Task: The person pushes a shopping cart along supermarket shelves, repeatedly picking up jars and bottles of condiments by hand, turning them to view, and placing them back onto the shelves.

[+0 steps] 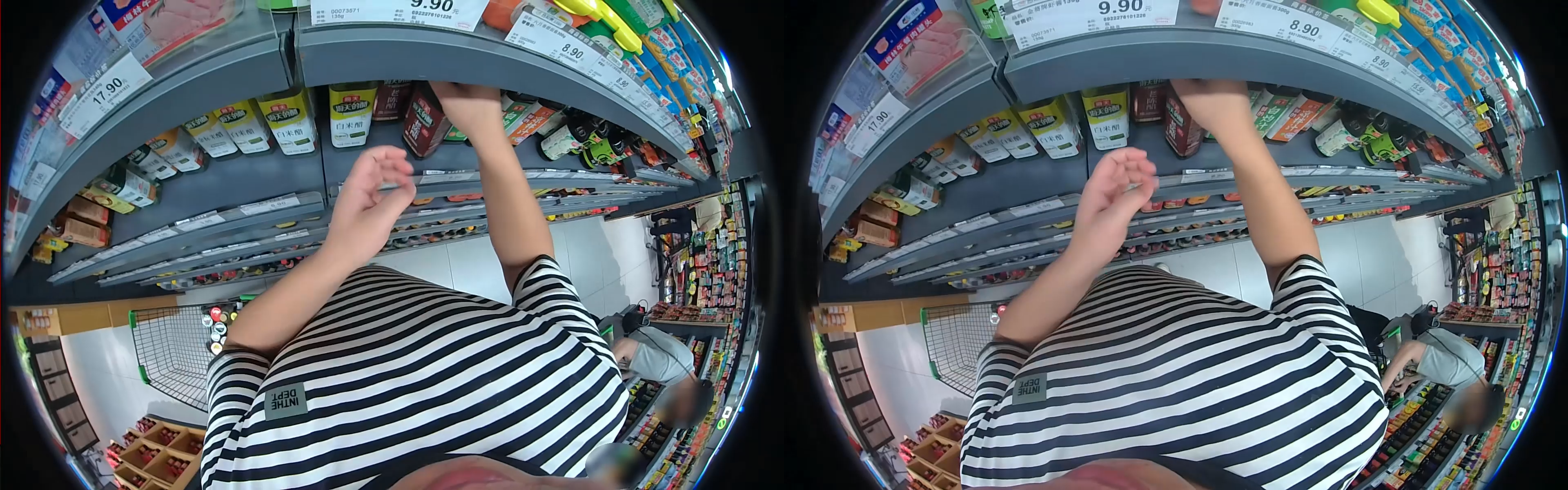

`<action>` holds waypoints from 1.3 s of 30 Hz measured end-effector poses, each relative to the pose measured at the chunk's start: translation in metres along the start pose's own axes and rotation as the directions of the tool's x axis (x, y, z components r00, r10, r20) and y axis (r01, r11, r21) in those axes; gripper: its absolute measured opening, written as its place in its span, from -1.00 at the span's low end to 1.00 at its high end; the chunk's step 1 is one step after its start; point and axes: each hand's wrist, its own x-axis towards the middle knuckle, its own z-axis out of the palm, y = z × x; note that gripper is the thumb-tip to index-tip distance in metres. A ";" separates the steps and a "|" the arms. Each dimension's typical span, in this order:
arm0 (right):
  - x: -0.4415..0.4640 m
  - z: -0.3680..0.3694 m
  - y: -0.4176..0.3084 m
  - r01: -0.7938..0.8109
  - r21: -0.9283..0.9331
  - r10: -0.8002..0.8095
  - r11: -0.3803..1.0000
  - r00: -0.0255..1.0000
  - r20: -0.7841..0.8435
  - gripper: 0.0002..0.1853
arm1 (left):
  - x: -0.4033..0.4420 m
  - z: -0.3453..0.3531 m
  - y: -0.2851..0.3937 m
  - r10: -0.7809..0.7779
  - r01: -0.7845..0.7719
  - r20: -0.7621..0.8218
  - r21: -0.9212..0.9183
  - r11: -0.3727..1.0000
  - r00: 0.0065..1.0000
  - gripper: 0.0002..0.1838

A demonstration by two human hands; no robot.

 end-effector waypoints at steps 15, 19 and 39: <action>-0.021 -0.018 -0.055 -0.399 0.535 0.321 0.745 0.917 0.237 -0.96 | 0.042 -0.018 -0.043 0.133 -0.205 0.166 0.901 0.383 0.977 -0.14; -0.037 -0.030 -0.048 -0.333 0.607 0.320 0.721 0.938 0.134 -0.83 | 0.044 -0.019 -0.048 0.162 -0.185 0.127 0.887 0.423 0.979 -0.11; -0.062 -0.100 -0.028 0.102 0.962 0.124 0.252 0.983 -0.136 -0.73 | 0.049 0.003 -0.008 0.587 -0.455 0.253 0.862 0.223 0.769 -0.16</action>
